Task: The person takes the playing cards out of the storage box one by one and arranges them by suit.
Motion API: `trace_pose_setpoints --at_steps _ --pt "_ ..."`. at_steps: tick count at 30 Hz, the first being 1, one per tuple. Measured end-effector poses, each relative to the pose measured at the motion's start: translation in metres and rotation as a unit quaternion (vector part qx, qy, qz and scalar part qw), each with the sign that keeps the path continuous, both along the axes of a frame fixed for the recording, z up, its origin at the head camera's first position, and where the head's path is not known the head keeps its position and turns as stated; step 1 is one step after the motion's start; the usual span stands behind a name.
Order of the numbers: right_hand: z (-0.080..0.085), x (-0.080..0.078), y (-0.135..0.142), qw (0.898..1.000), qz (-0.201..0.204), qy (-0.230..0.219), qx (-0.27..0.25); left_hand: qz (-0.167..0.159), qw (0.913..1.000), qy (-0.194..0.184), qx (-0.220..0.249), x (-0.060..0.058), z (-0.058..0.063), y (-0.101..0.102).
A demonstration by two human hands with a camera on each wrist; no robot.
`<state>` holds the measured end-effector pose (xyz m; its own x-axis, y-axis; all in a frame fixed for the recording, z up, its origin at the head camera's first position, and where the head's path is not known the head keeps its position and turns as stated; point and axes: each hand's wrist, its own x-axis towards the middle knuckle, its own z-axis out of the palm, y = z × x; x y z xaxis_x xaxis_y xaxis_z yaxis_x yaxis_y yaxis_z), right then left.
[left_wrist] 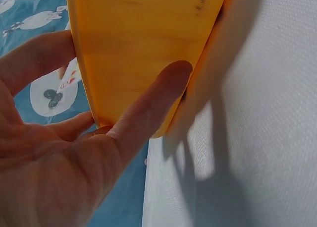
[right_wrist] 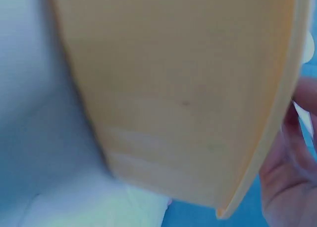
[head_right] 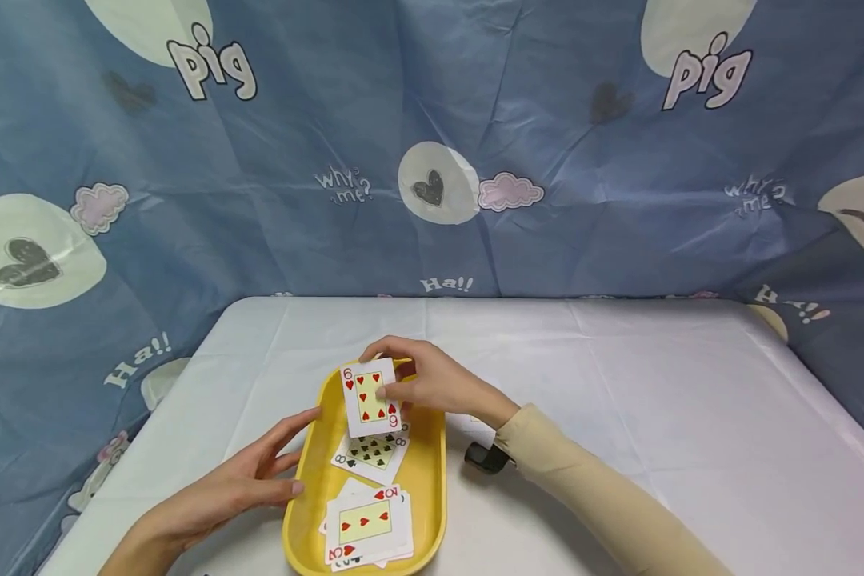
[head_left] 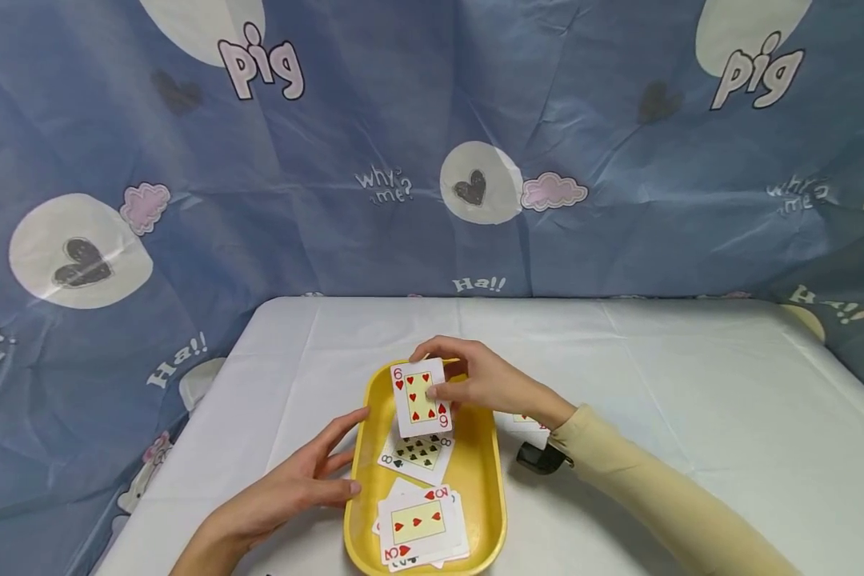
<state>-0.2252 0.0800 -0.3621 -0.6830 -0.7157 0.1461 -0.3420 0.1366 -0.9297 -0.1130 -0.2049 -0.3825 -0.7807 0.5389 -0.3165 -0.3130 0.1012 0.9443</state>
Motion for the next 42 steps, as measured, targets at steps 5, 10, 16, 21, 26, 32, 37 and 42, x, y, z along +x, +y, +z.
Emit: trace_pose_setpoints --at_steps 5,10,16,21,26,32,37,42 --pt "0.0 0.004 0.013 0.997 -0.076 0.012 -0.027 0.002 1.0 -0.002 -0.004 0.001 0.002 -0.002" --pt "0.001 0.005 0.031 0.992 -0.114 0.012 -0.051 -0.002 1.0 -0.002 0.004 0.001 0.002 -0.003" --pt "0.002 0.006 0.06 0.99 -0.122 0.007 -0.063 -0.007 0.9999 0.0 0.009 0.0 0.002 -0.005" --pt "0.001 0.006 0.089 0.988 -0.152 -0.006 -0.033 -0.005 1.0 0.005 -0.001 0.0 0.002 -0.004" --pt "-0.001 0.006 0.118 0.984 -0.178 -0.021 -0.01 -0.003 1.0 0.004 -0.004 0.0 0.001 -0.003" --pt "-0.006 0.002 0.15 0.981 -0.191 -0.002 0.031 0.0 1.0 -0.003 -0.006 -0.001 0.001 -0.002" --pt "-0.009 0.001 0.173 0.978 -0.196 0.01 0.065 -0.003 0.9999 -0.002 -0.012 -0.002 0.001 -0.001" --pt "-0.02 0.0 0.19 0.977 -0.194 0.002 0.085 -0.004 0.9998 0.002 -0.019 -0.003 0.001 0.0"
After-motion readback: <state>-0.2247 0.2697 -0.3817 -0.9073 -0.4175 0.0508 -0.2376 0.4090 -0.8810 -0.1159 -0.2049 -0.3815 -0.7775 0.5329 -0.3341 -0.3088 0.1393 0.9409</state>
